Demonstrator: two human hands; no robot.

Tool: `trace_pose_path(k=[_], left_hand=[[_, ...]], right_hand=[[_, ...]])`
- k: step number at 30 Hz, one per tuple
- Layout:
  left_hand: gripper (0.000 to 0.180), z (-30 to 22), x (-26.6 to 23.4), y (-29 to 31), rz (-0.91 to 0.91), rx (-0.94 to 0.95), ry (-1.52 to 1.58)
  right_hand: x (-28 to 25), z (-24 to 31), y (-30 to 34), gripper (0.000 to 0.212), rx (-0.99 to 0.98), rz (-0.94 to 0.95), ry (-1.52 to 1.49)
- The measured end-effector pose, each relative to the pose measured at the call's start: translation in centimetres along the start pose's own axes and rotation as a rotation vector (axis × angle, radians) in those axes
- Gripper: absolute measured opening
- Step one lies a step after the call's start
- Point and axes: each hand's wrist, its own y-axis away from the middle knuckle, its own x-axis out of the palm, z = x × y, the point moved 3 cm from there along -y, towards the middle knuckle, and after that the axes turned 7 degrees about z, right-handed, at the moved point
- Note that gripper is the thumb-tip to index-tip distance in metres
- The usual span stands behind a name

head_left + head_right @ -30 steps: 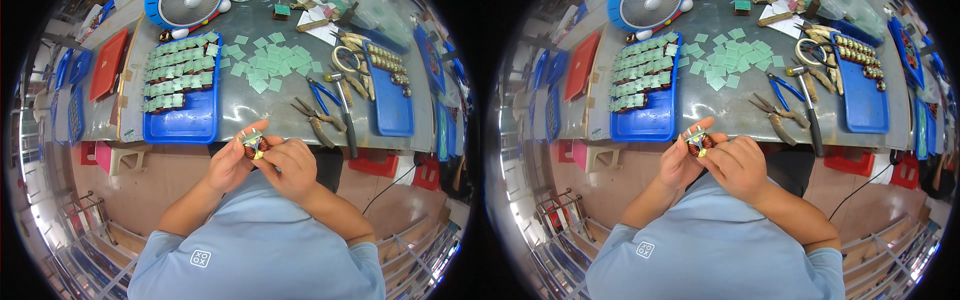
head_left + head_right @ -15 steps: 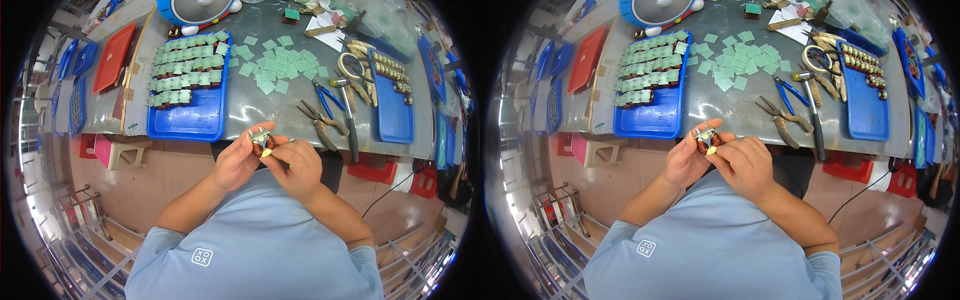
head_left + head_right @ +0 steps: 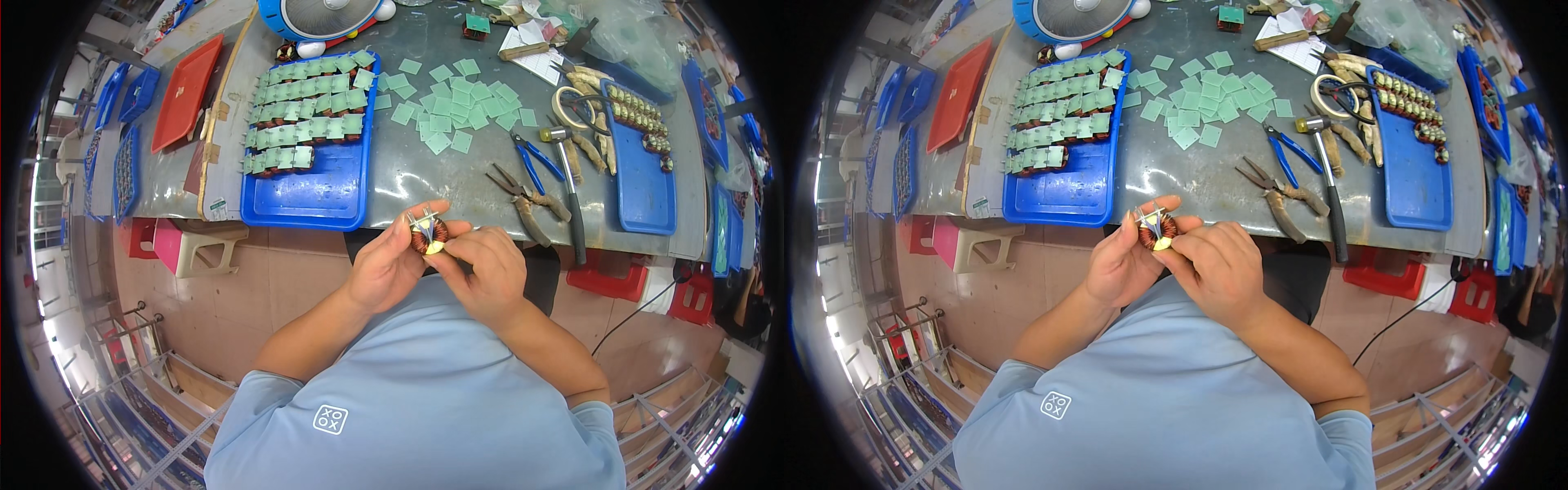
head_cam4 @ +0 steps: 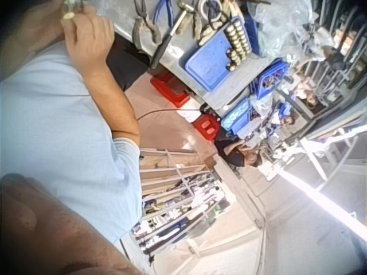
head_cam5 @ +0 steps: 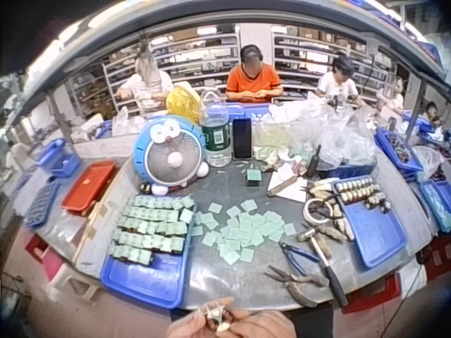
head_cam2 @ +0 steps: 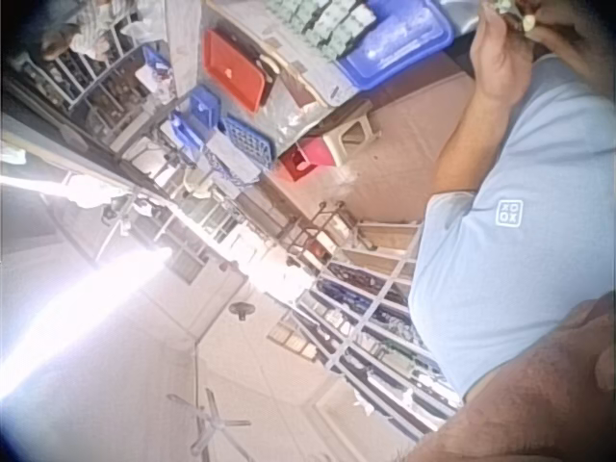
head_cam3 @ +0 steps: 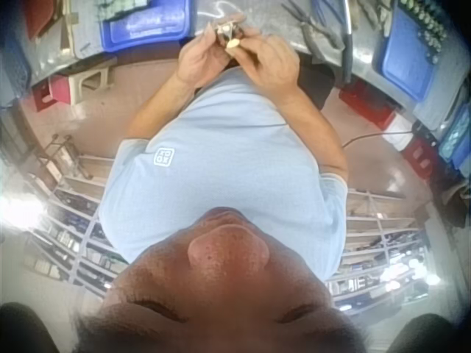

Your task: Assembling and finishing small electromagnetic components using tools and hand manipulation.

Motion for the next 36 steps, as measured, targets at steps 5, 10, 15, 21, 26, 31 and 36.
trace_pose_path(k=[5, 10, 15, 21, 26, 31, 36], left_hand=[[0.060, 0.1, -0.1, 0.0, 0.000, 0.001, -0.003], [0.056, -0.1, 0.0, 0.1, -0.011, 0.021, -0.004], [0.050, 0.3, -0.4, 0.1, -0.058, 0.044, -0.013], [0.034, 0.2, -0.2, 0.2, -0.116, 0.079, -0.037], [0.025, 0.4, -1.0, 0.7, -0.209, 0.038, -0.157], [0.028, -0.2, -0.4, 0.5, -0.379, 0.029, -0.307], [0.028, 0.0, -0.7, 0.4, -0.431, -0.021, -0.349]], right_hand=[[0.0, 0.0, 0.0, 0.027, 0.006, -0.002, -0.005], [-0.1, -0.2, 0.2, 0.027, 0.010, 0.006, -0.007], [-0.1, -0.2, 0.3, 0.028, 0.019, 0.012, -0.015], [0.0, -0.1, 0.4, 0.031, 0.088, 0.025, -0.013], [0.1, -0.4, 0.6, 0.035, 0.100, 0.052, -0.010], [0.2, -0.8, 0.7, 0.036, 0.171, 0.083, -0.056], [0.7, -1.6, 1.0, 0.031, 0.217, 0.104, -0.087]])
